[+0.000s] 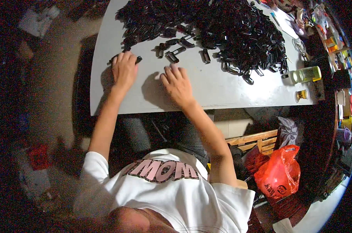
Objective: Assembling small black plastic clips by snapping two separate components together.
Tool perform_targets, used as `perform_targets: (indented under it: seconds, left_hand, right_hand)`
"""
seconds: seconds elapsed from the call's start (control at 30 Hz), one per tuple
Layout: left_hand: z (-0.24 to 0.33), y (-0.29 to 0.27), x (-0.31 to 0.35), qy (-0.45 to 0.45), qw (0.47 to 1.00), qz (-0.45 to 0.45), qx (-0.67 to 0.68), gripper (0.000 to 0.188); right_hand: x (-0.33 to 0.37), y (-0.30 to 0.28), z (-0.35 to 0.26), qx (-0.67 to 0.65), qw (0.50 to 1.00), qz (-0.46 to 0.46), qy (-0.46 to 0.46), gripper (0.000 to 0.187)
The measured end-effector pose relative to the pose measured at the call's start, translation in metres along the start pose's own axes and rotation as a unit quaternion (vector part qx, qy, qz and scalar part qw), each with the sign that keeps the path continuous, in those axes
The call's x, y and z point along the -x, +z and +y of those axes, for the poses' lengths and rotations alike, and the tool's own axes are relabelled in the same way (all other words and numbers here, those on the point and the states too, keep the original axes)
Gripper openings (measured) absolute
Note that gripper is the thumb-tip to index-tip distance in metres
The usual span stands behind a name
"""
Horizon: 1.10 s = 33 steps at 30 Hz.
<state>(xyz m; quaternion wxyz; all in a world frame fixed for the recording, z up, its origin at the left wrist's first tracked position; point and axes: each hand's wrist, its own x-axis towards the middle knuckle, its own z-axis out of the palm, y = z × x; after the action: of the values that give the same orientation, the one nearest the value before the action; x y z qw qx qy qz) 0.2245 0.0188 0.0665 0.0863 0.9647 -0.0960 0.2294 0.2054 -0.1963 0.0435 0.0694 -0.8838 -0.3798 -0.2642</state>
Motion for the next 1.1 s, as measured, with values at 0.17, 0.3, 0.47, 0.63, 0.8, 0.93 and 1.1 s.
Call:
perform_targets:
  seconds: [0.17,0.3,0.47,0.63,0.8,0.93,1.1]
  left_hand:
    - [0.027,0.001,0.028,-0.142,0.910,-0.081,0.381,0.024]
    - [0.037,-0.018,0.043,-0.131,0.790,-0.152,0.580,0.028]
    - [0.045,-0.045,0.051,-0.171,0.693,-0.181,0.677,0.031]
    - [0.054,-0.063,0.042,-0.023,0.849,-0.106,0.517,0.025]
    - [0.057,-0.069,0.044,0.053,0.881,-0.072,0.465,0.027]
    - [0.057,-0.079,0.048,0.132,0.910,-0.082,0.385,0.029]
    - [0.056,-0.082,0.047,0.092,0.909,-0.125,0.387,0.029]
  right_hand:
    - [0.001,-0.031,-0.021,-0.191,0.975,0.016,0.114,0.018]
    - [-0.003,-0.036,-0.030,-0.571,0.735,-0.008,0.366,0.017]
    - [-0.007,-0.065,-0.033,-0.765,0.541,-0.071,0.344,0.018]
    - [-0.005,-0.074,-0.028,-0.718,0.610,-0.088,0.324,0.019]
    - [0.000,-0.081,-0.017,-0.664,0.692,-0.096,0.266,0.018]
    - [-0.002,-0.085,-0.005,-0.685,0.619,-0.269,0.275,0.020]
    - [-0.004,-0.088,-0.019,-0.690,0.585,-0.238,0.354,0.027]
